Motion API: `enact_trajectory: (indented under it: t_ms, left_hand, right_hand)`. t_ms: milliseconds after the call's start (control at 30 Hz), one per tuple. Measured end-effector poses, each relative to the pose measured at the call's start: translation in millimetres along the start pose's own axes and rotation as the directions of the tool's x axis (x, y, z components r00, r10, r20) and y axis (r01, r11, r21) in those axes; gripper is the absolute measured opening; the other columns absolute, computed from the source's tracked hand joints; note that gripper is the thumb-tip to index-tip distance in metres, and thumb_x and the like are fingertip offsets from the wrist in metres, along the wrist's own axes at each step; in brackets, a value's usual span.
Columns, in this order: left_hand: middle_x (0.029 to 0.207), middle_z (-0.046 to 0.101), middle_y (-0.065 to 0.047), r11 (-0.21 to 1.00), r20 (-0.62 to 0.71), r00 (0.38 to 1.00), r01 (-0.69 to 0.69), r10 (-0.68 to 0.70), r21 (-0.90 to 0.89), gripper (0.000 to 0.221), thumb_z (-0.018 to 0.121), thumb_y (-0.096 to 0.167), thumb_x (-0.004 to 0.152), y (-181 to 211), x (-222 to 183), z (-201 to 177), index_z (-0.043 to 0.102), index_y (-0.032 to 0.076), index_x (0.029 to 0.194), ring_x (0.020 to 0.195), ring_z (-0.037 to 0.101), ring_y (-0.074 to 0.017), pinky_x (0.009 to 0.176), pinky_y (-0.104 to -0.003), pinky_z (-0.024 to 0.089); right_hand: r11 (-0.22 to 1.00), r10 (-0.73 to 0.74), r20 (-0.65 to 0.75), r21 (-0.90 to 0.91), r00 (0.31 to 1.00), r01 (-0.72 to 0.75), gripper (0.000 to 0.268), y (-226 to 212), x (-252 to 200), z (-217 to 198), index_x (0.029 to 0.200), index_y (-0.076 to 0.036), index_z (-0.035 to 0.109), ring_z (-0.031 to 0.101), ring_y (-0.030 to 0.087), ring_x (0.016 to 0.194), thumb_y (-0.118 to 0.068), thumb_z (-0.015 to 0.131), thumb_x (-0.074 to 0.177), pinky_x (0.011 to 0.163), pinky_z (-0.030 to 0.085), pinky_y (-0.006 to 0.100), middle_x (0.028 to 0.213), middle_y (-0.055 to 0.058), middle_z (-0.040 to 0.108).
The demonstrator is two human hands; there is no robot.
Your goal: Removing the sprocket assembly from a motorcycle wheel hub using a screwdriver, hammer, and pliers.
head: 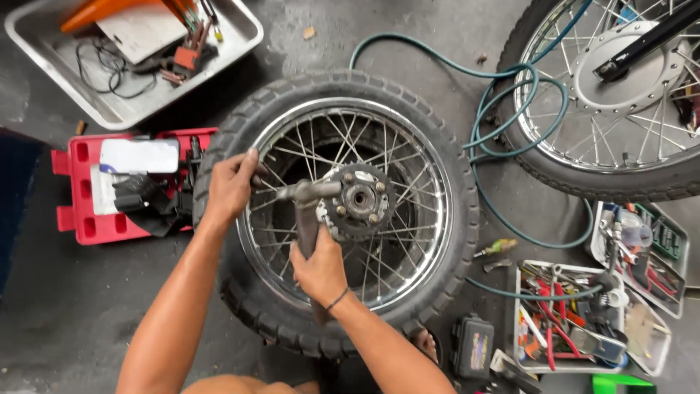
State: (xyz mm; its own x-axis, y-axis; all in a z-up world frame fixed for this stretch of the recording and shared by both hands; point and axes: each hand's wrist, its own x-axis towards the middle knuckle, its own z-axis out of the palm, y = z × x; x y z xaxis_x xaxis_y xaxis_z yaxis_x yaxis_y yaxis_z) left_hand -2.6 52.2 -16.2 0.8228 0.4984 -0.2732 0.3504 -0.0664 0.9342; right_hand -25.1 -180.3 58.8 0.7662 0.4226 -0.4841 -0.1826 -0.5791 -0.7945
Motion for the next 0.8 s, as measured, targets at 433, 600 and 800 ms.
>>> enact_trajectory:
  t_ms: [433, 600, 800]
  left_hand:
    - [0.072, 0.070, -0.020, 0.998, -0.088, 0.995, -0.041, 0.046, 0.051, 0.063, 0.059, 0.054, 0.122, -14, 37, -13, 0.079, 0.006, 0.087, 0.076, 0.068, -0.0333, 0.081, -0.049, 0.053]
    - [0.067, 0.068, -0.011, 1.000, -0.076, 0.997, -0.020, 0.018, -0.024, 0.057, 0.055, 0.043, 0.124, 5, 1, -10, 0.080, 0.010, 0.086, 0.067, 0.065, -0.0222, 0.072, -0.036, 0.053]
    - [0.067, 0.069, -0.011, 0.997, -0.073, 0.997, -0.031, 0.026, -0.068, 0.057, 0.056, 0.045, 0.124, -6, 15, -8, 0.083, 0.008, 0.090, 0.062, 0.066, -0.0207, 0.068, -0.036, 0.055]
  right_hand:
    - [0.975, -0.034, 0.150, 0.224, 0.988, -0.001, 0.015, 32, 34, 9, 0.111, 0.001, 0.060, 0.072, 0.027, 0.047, -0.008, 0.066, 0.100, 0.049, 0.060, 0.036, 0.054, 0.017, 0.068]
    - [0.966, -0.008, 0.177, 0.255, 0.984, -0.038, 0.014, 30, 24, 12, 0.109, 0.000, 0.059, 0.071, 0.024, 0.046, -0.007, 0.066, 0.100, 0.046, 0.059, 0.033, 0.054, 0.015, 0.069]
    - [0.972, 0.018, 0.106, 0.230, 0.994, -0.042, 0.019, 31, 23, 15, 0.115, 0.002, 0.058, 0.072, 0.025, 0.047, -0.008, 0.067, 0.102, 0.048, 0.059, 0.034, 0.054, 0.016, 0.068]
